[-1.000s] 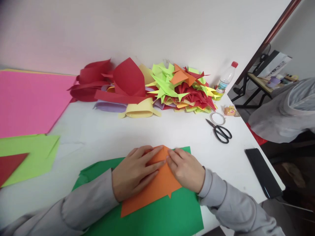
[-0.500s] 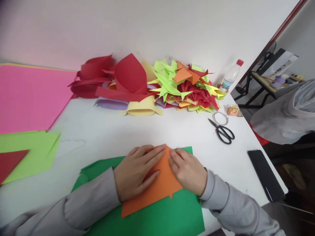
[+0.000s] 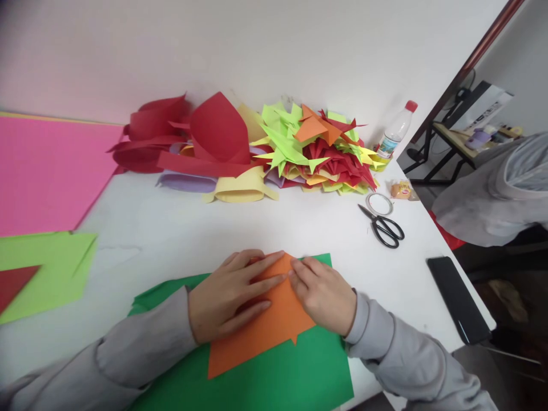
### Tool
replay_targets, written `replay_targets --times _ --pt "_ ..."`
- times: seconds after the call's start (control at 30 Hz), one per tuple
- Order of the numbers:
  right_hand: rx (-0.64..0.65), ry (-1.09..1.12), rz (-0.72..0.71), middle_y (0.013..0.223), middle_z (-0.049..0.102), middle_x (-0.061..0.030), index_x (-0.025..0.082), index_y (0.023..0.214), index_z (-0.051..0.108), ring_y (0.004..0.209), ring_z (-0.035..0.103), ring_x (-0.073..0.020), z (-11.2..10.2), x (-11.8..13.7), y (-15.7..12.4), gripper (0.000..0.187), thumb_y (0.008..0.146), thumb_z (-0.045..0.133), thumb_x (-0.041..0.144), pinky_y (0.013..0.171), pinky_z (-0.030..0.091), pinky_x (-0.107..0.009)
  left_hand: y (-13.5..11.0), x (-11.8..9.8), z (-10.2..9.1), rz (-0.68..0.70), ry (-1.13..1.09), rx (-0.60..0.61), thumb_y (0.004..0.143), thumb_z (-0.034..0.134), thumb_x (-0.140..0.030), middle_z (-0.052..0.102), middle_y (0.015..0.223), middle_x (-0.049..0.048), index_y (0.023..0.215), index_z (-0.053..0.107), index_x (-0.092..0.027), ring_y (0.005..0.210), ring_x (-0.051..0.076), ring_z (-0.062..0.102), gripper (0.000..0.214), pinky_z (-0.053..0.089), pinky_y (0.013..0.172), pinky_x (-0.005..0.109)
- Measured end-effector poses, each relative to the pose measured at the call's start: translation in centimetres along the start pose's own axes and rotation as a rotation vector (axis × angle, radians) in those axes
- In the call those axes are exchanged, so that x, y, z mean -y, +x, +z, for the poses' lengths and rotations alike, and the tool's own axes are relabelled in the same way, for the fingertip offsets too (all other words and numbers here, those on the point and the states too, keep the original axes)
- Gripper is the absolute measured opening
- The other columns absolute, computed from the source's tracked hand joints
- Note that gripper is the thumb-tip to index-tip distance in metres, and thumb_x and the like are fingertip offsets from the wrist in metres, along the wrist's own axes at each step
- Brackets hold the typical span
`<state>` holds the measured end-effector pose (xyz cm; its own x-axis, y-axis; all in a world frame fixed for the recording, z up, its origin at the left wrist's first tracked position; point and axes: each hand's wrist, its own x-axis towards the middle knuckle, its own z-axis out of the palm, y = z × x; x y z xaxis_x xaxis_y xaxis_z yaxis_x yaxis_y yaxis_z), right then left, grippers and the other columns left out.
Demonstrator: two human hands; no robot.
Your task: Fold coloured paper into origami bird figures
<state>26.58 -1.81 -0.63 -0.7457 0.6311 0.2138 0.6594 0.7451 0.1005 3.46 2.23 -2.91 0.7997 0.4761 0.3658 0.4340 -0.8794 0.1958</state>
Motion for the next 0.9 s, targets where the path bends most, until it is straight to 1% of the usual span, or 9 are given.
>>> replay_targets --times 0.1,0.3,0.4,0.53,0.7,0.9 --pt "-0.015 0.008 -0.005 0.125 0.058 -0.0217 -0.001 0.118 0.058 0.110 0.053 -0.0289 -0.06 0.02 0.04 0.030 0.093 0.047 0.012 0.092 0.053 -0.041 0.01 -0.06 -0.03 0.007 0.014 0.009 0.088 0.042 -0.031 0.049 0.135 0.0151 0.119 0.058 -0.021 0.099 0.031 0.044 0.037 0.042 0.081 0.052" --pt "-0.007 0.013 -0.002 0.126 0.057 -0.0217 0.000 0.120 0.057 0.111 0.053 -0.0283 -0.10 0.05 0.07 0.031 0.093 0.045 0.011 0.092 0.053 -0.042 0.06 -0.21 -0.24 -0.006 0.021 0.027 0.086 0.044 -0.032 0.044 0.140 0.0146 0.121 0.056 -0.022 0.100 0.030 0.044 0.038 0.041 0.082 0.051" --pt "-0.020 0.028 0.005 0.125 0.058 -0.0216 0.000 0.120 0.058 0.111 0.053 -0.0278 -0.05 0.03 0.10 0.032 0.093 0.044 0.010 0.092 0.053 -0.042 0.10 -0.24 -0.32 -0.017 0.017 0.043 0.086 0.044 -0.034 0.043 0.142 0.0156 0.124 0.054 -0.020 0.101 0.031 0.044 0.042 0.040 0.084 0.051" --pt "-0.026 0.071 0.018 0.125 0.058 -0.0220 0.000 0.119 0.058 0.110 0.053 -0.0278 0.01 -0.06 0.17 0.033 0.091 0.043 0.008 0.091 0.052 -0.043 0.20 -0.01 -0.39 -0.004 0.013 0.076 0.085 0.044 -0.035 0.046 0.140 0.0155 0.128 0.051 -0.021 0.099 0.032 0.045 0.046 0.040 0.083 0.051" --pt "-0.034 0.112 0.049 0.125 0.060 -0.0173 0.003 0.117 0.061 0.108 0.052 -0.0280 -0.05 -0.27 0.15 0.033 0.090 0.044 0.010 0.089 0.053 -0.043 0.13 0.54 -0.27 0.021 -0.005 0.077 0.083 0.049 -0.037 0.045 0.140 0.0149 0.127 0.053 -0.023 0.101 0.032 0.045 0.046 0.040 0.085 0.051" --pt "0.000 0.130 0.083 0.126 0.060 -0.0131 0.008 0.120 0.060 0.110 0.050 -0.0266 -0.18 -0.39 0.04 0.033 0.090 0.045 0.012 0.091 0.051 -0.042 0.01 0.54 -0.29 0.032 -0.023 0.069 0.081 0.052 -0.034 0.041 0.143 0.0125 0.123 0.056 -0.031 0.101 0.032 0.044 0.043 0.039 0.084 0.051"
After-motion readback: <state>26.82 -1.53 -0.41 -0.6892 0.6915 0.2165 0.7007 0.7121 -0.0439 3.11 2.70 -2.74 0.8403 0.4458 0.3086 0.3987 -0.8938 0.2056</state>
